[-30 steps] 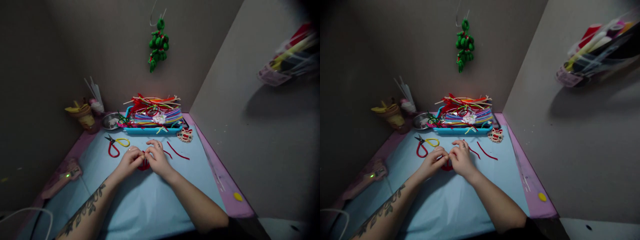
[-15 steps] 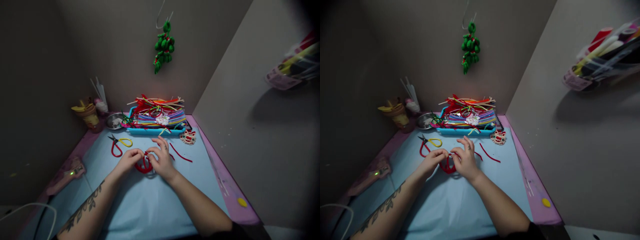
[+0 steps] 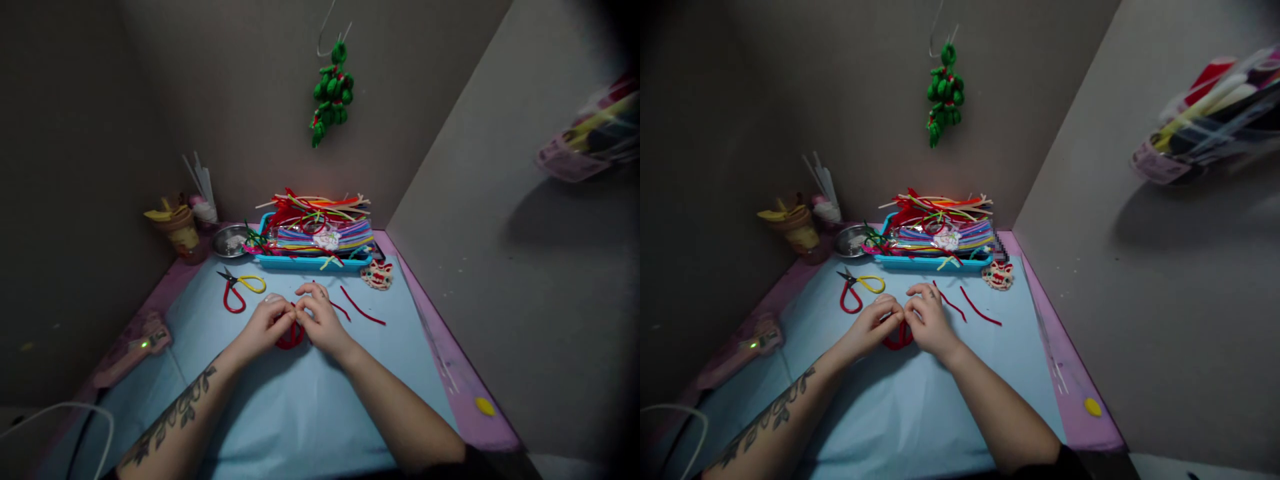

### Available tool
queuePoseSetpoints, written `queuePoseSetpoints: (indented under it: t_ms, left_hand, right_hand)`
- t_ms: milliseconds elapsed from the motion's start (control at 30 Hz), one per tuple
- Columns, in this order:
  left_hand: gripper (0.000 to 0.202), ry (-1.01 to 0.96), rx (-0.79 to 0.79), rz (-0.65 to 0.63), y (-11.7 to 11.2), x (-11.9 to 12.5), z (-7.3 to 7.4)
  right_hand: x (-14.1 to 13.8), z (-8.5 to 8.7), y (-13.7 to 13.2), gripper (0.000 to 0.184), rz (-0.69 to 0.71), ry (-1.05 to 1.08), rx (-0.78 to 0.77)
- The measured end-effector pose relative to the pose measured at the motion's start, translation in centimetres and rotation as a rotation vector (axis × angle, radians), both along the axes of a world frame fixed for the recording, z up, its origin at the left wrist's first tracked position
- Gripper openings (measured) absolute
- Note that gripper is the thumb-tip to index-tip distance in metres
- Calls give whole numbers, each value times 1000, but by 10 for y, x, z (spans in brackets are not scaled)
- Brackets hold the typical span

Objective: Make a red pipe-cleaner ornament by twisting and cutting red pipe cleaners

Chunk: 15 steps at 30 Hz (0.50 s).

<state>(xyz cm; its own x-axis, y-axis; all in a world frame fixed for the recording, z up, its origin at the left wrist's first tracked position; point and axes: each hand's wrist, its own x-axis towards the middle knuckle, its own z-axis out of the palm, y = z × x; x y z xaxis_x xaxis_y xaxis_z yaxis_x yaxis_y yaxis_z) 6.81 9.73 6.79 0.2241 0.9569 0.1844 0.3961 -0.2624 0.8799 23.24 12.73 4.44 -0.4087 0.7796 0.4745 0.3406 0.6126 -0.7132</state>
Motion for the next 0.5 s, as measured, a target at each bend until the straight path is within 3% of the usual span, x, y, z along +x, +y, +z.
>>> queuePoseSetpoints:
  t_ms: [100, 200, 300, 400, 500]
  left_hand:
    - [33, -28, -65, -45, 2, -4, -2]
    - [45, -259, -255, -81, 5, -11, -12]
    - [51, -469, -377, -19, 8, -14, -19]
    - [41, -494, -381, 60, 8, -13, -16]
    - [36, -457, -406, 42, 6, -10, -10]
  right_hand:
    - [3, -2, 7, 13, 61, 55, -174]
    - [6, -8, 15, 13, 116, 204, -431]
    - [8, -14, 21, 16, 92, 394, -647]
    - [8, -16, 23, 17, 56, 426, -698]
    - [6, -13, 21, 17, 108, 327, -624]
